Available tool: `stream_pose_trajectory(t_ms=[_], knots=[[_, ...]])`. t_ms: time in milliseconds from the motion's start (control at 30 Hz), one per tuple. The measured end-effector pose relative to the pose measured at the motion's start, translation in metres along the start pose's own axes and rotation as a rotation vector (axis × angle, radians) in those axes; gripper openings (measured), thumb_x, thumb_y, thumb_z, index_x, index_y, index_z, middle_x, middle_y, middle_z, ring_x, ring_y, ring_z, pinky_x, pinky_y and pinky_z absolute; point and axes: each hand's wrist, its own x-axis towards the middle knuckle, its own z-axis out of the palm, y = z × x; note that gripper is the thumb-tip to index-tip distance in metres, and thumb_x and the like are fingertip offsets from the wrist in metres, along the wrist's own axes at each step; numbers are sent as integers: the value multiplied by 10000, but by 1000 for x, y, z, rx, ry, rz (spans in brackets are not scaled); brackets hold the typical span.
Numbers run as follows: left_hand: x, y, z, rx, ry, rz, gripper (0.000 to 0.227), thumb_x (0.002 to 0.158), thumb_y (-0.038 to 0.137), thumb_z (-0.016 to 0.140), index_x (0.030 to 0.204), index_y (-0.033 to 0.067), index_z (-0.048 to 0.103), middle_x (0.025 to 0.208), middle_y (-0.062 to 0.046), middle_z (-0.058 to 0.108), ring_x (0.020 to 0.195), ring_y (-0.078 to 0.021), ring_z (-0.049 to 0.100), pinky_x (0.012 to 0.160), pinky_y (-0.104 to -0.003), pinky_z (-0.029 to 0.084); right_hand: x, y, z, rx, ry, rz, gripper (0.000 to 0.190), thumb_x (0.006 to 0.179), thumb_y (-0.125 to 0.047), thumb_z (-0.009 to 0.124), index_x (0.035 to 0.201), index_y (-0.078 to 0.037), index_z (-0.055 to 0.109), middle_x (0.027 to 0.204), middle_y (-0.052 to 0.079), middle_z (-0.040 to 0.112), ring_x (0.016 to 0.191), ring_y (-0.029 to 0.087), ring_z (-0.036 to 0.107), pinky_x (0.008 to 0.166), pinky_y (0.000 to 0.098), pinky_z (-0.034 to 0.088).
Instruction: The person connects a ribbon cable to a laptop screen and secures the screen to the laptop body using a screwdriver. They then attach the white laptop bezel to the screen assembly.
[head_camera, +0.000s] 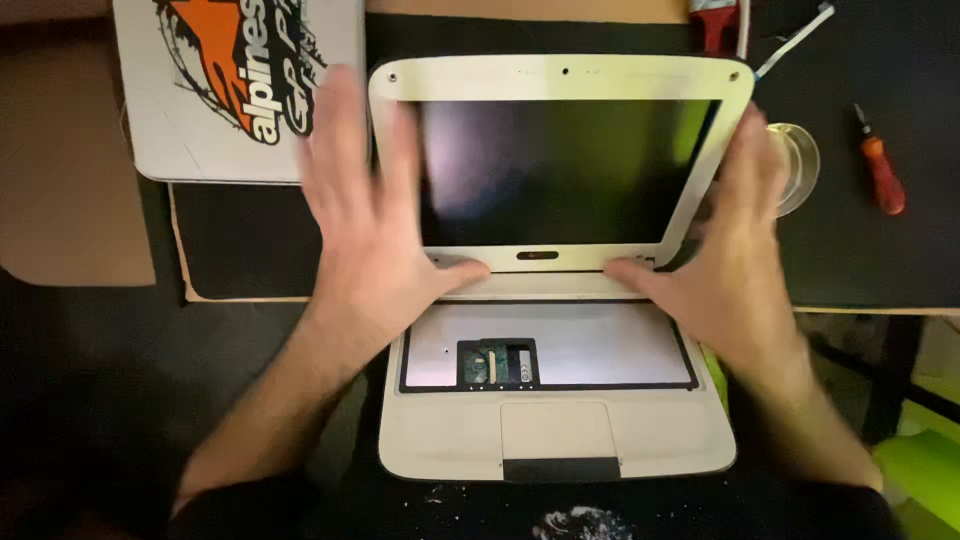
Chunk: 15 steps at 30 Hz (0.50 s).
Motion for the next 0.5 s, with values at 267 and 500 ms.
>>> stream_pose_trajectory(t_ms=[267, 500], knots=[[72, 70, -46, 220, -314, 465, 1591, 939, 670, 1128, 2013, 194, 56, 2029, -247, -23, 1904, -536, 40, 1465, -871, 57, 4, 11, 15, 434, -51, 2, 1623, 915, -3, 1036, 1892, -220, -242, 2048, 263, 198, 1922, 345, 271, 1548, 510, 326], [65, 79, -30, 201, -140, 558, 1514, 801, 474, 1170, 2027, 159, 340, 2040, -190, 146, 1882, -492, 196, 1470, -856, 210, 25, 66, 26, 902, -281, 182, 510, 980, -47, 909, 1475, -11, 790, 1322, 78, 880, 1147, 165, 793, 992, 351, 654]])
